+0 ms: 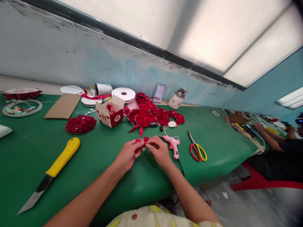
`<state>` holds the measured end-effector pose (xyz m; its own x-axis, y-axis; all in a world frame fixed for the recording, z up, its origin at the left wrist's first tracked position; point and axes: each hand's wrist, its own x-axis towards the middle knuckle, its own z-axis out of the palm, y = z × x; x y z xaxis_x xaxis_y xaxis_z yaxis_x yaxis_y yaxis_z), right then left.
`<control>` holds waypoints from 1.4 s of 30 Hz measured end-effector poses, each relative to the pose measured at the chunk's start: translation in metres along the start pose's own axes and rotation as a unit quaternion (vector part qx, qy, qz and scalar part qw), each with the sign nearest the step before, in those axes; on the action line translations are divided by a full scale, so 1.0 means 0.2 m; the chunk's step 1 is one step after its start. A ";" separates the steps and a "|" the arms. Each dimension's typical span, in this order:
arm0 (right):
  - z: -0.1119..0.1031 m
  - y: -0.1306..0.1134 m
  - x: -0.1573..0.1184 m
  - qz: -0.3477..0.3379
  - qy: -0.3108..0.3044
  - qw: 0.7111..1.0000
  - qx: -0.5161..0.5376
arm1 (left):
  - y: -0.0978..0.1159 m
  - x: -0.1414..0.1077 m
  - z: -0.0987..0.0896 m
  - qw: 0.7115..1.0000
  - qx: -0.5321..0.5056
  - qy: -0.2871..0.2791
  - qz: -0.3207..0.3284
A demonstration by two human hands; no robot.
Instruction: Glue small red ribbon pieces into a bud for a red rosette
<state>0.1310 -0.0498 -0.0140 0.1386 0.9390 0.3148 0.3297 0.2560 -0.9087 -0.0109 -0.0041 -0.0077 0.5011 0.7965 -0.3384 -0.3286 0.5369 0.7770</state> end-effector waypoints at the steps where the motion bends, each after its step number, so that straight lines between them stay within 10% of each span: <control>1: 0.00 0.00 0.00 0.008 -0.002 1.000 0.001 | 0.00 0.00 0.00 1.000 0.006 -0.003 -0.002; 19: 0.03 0.00 0.03 0.184 0.025 0.975 0.121 | -0.02 0.01 0.01 0.993 0.109 0.020 0.035; 42: 0.02 -0.04 0.03 0.191 0.055 0.968 0.153 | 0.02 -0.02 0.03 0.989 0.142 -0.037 0.015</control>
<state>0.1250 -0.0444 -0.0063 0.3006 0.9525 -0.0476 -0.0555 -0.0323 -0.9979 -0.0100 -0.0064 -0.0003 0.5551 0.7829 -0.2808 -0.1116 0.4046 0.9077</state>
